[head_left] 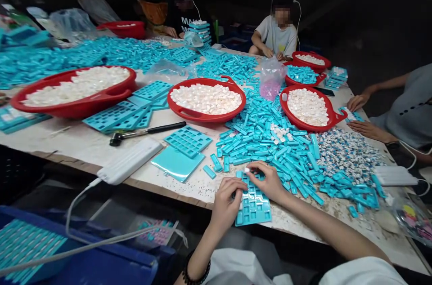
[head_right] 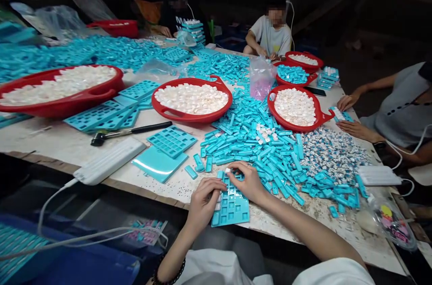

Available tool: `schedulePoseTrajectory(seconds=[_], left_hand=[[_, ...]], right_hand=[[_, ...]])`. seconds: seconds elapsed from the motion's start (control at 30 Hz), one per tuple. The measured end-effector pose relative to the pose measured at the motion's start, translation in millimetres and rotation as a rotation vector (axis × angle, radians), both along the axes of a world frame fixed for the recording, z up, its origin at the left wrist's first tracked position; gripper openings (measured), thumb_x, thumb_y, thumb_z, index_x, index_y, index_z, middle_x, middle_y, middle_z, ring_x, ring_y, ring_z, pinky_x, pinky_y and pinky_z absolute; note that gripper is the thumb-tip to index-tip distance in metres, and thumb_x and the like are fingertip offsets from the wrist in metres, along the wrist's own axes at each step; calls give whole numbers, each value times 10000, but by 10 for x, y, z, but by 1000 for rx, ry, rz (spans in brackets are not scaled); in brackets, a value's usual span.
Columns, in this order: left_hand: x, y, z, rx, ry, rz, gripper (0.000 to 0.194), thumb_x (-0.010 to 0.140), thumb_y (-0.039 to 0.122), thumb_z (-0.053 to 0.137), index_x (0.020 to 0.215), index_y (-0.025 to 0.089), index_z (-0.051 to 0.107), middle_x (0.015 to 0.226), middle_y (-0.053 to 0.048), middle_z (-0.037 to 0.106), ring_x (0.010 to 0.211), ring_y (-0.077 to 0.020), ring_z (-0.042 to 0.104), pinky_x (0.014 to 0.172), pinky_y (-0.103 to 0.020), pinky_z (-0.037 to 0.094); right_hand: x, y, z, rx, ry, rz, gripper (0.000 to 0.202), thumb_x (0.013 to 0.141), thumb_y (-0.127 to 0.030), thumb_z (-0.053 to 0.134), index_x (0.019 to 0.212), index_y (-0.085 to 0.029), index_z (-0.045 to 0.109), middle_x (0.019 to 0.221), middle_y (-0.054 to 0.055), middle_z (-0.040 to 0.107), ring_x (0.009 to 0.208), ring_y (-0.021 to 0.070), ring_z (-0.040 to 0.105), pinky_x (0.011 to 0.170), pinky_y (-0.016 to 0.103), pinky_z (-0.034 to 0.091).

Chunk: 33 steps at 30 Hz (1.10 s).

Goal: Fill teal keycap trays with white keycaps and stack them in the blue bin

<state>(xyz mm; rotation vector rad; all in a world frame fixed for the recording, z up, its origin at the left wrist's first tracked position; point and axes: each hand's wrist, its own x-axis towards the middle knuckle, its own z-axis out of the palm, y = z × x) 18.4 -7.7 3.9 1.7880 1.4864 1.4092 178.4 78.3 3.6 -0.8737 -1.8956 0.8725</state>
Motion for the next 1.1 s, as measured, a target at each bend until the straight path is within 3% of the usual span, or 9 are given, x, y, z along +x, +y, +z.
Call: schedulePoseTrajectory(seconds=[0.23,0.47,0.6,0.7,0.8,0.97,1.1], left_hand=[[17,10,0,47,16,0,250,954,105,499,866,220,702,896,-22,725,970,-194,648,898,-346,517],[27,16,17,81,57,126,224,981,129,477,932,208,681,961,-45,711,996,-197,654,908,-361,541],[16,24,2,39,199,69,300,1007,159,440,1204,218,659,1206,-77,703,1182,-216,636,1019,-393,534],[20,-33,-107,16,414,-41,509,1022,197,403,1529,243,420,1502,-99,546,1414,-262,489,1097,-426,499],[-10,-83,-298,30,550,-56,676,1023,303,404,1640,241,135,1632,-132,368,1491,-328,379,1093,-487,506],[-108,-47,-480,-42,589,-137,725,1019,341,345,1643,248,-11,1709,-118,162,1536,-367,266,1116,-555,477],[-154,-18,-479,-5,650,-136,770,989,329,378,1643,252,-23,1703,-126,185,1510,-373,328,1069,-536,526]], right_hand=[[12,10,0,42,-8,77,135,941,-264,676,1049,-204,729,1011,59,746,939,177,707,859,301,564],[22,4,-24,36,-42,88,136,927,-238,679,1043,-196,736,993,65,742,871,171,707,830,297,576],[24,25,-42,48,-57,86,158,936,-222,656,1073,-196,732,1009,70,739,904,177,708,850,298,574],[27,30,-62,83,-100,93,174,952,-191,622,1086,-198,732,1010,67,747,970,179,709,899,292,560],[19,45,-84,126,-204,111,177,961,-204,627,1107,-181,724,1028,76,748,989,172,708,915,269,551],[-9,81,-90,145,-337,117,182,996,-234,596,1098,-144,717,1075,101,741,1051,164,691,958,246,525],[-31,52,-71,122,-364,102,188,1000,-259,587,1105,-160,708,1090,90,737,1069,160,687,962,248,525]])
